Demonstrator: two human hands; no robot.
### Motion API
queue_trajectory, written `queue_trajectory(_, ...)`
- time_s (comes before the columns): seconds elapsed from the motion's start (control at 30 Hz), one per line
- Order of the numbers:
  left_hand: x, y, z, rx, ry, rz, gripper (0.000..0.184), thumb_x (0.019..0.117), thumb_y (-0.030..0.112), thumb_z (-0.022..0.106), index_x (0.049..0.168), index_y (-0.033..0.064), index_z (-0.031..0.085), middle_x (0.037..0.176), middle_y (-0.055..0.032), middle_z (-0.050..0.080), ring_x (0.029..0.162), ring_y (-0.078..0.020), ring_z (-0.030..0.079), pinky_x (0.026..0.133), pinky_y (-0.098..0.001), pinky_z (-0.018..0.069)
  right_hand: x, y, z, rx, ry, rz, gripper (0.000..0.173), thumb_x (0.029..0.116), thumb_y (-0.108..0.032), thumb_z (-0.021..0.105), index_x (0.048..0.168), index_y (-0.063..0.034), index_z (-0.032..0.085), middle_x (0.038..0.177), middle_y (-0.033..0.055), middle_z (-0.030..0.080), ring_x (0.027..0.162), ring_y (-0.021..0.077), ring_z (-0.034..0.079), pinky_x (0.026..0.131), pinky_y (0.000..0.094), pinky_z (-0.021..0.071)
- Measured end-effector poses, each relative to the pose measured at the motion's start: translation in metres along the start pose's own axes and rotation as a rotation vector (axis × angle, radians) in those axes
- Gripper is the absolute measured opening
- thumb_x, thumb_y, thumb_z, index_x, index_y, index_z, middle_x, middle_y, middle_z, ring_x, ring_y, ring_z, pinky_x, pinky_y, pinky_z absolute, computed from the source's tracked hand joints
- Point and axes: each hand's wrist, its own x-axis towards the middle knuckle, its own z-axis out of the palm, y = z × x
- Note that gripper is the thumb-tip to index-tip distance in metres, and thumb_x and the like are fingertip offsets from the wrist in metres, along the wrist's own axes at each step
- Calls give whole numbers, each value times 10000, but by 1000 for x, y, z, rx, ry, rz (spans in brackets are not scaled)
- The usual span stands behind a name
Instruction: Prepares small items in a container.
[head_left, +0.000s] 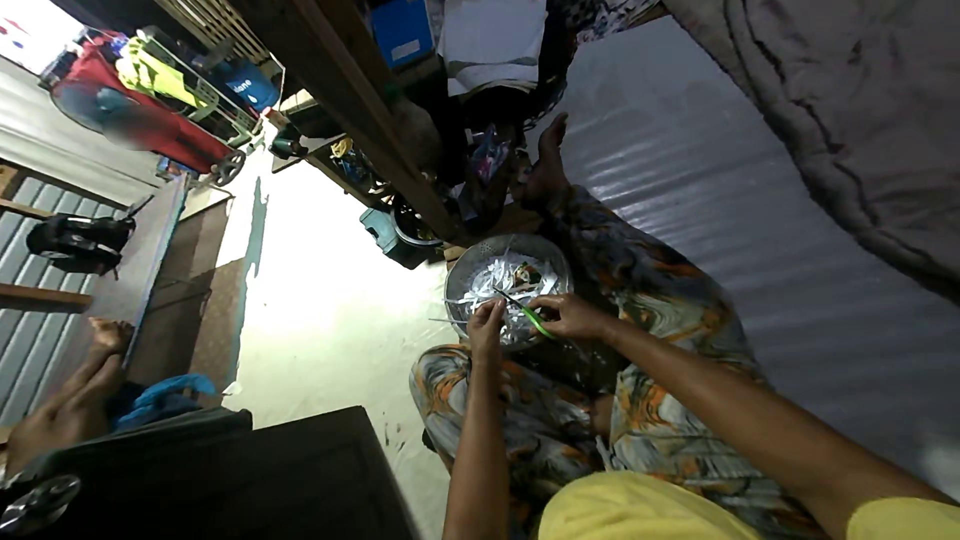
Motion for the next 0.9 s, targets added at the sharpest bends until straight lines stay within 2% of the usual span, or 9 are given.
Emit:
queue_trajectory(0.2, 1, 0, 0, -3, 16, -9, 106, 1003, 13, 566, 987, -33, 660, 840, -8, 666, 702, -24, 596, 658, -192, 510, 0, 2, 1, 0, 39, -1, 380, 964, -132, 673, 1298, 42, 622, 1037, 192, 678, 828, 190, 620, 818, 340, 520)
queue_trajectory(0.3, 1, 1, 1, -29, 43, -2, 104, 1000, 3, 565, 968, -25, 660, 815, 0, 665, 672, -16, 588, 632, -180, 503, 0, 2, 0, -6, 31, -10, 410, 954, -167, 693, 1299, 42, 619, 1005, 187, 680, 808, 188, 615, 798, 342, 518)
queue_trajectory(0.37, 1, 1, 0, -45, 48, -1, 100, 999, -2, 566, 972, -31, 659, 826, -9, 669, 688, -31, 602, 659, -195, 523, -1, 2, -1, -14, 13, -17, 439, 947, -207, 708, 1303, 34, 616, 999, 179, 678, 804, 183, 614, 786, 339, 518)
queue_trajectory(0.5, 1, 2, 1, -44, 41, -4, 102, 1002, -6, 559, 978, -30, 656, 844, -11, 672, 716, -37, 613, 678, -205, 529, -1, 2, -1, -15, -6, -13, 443, 938, -193, 719, 1303, 35, 617, 1051, 208, 682, 853, 222, 640, 818, 371, 529)
queue_trajectory(0.67, 1, 1, 0, -18, 24, 1, 103, 999, 0, 566, 969, -30, 660, 816, 2, 660, 663, -17, 574, 628, -181, 496, -1, 1, 0, -6, -9, -3, 428, 949, -182, 711, 1303, 39, 617, 1033, 201, 677, 832, 204, 621, 812, 355, 521)
queue_trajectory(0.9, 1, 1, 0, -18, 22, 2, 110, 1004, 8, 564, 972, -33, 661, 791, 2, 653, 638, -15, 567, 614, -180, 495, -1, -2, -1, 1, 22, 16, 378, 976, -127, 659, 1310, 43, 611, 1040, 191, 676, 830, 188, 624, 819, 338, 524)
